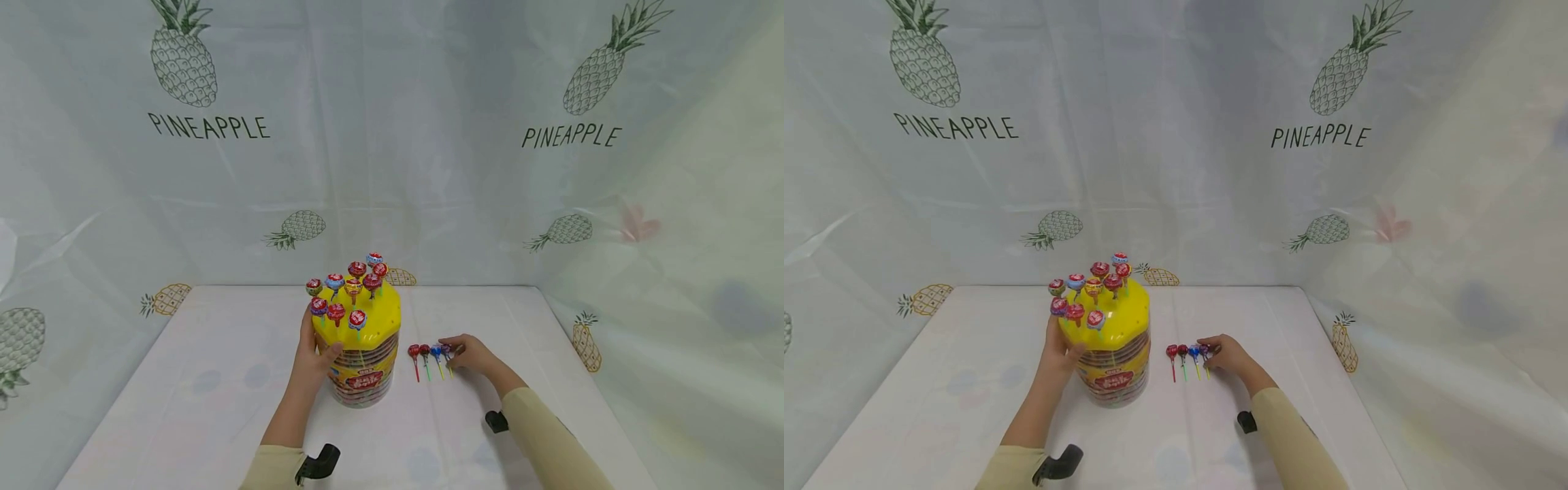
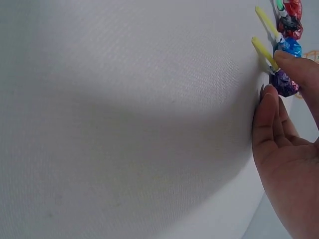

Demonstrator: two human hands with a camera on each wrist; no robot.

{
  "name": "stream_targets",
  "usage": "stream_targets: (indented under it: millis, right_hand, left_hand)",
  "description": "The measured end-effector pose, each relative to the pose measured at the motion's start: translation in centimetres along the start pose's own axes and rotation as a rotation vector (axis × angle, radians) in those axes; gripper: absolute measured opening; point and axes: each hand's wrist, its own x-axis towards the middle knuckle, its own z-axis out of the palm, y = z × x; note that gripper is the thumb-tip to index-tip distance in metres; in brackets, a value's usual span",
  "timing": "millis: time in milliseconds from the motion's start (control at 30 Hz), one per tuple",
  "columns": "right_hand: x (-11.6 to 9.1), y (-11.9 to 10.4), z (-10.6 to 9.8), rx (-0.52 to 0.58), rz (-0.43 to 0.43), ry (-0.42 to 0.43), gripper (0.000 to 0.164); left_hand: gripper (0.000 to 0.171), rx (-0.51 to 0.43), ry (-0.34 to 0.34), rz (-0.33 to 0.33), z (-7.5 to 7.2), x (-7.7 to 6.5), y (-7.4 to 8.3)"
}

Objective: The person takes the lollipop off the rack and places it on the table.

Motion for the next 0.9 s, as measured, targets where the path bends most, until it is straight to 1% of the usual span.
stream_targets:
  millis: [167, 233, 333, 467, 567, 733, 900]
  right_hand:
    - [-0.3, -0.3, -0.3, -0.021, -0.022, 0.008, 0.052]
    - [-0.6, -0.6, -0.7, -0.022, -0.046, 0.031, 0.051]
    - [-1.3, -1.9, -1.6, 0.025, -0.109, 0.059, 0.05]
    - [-2.1, -5.0, -3.1, 0.103, -0.204, 0.078, 0.051]
    - [-2.8, -7.5, -3.7, 0.158, -0.271, 0.092, 0.05]
    - [-4.0, -11.3, -4.1, 0.274, -0.418, 0.075, 0.048]
    - [-5.0, -14.7, -4.1, 0.373, -0.512, 0.042, 0.047]
  left_hand:
    - [0.093, -0.013, 0.0, 0.005, 0.0, -0.2, -0.2]
    - [0.093, -0.009, -0.002, 0.001, 0.0, -0.3, -0.2]
    - [0.093, -0.007, -0.005, 0.003, 0.0, -0.5, -0.2]
    - [0.092, 0.005, -0.002, 0.003, 0.1, -0.4, 0.0]
    - [0.092, 0.017, -0.001, 0.001, 0.2, -0.2, 0.1]
    - [0.09, 0.007, 0.002, -0.013, 0.2, -0.2, 0.3]
    - [0.09, 0.005, 0.009, -0.033, 0.2, -0.1, 0.4]
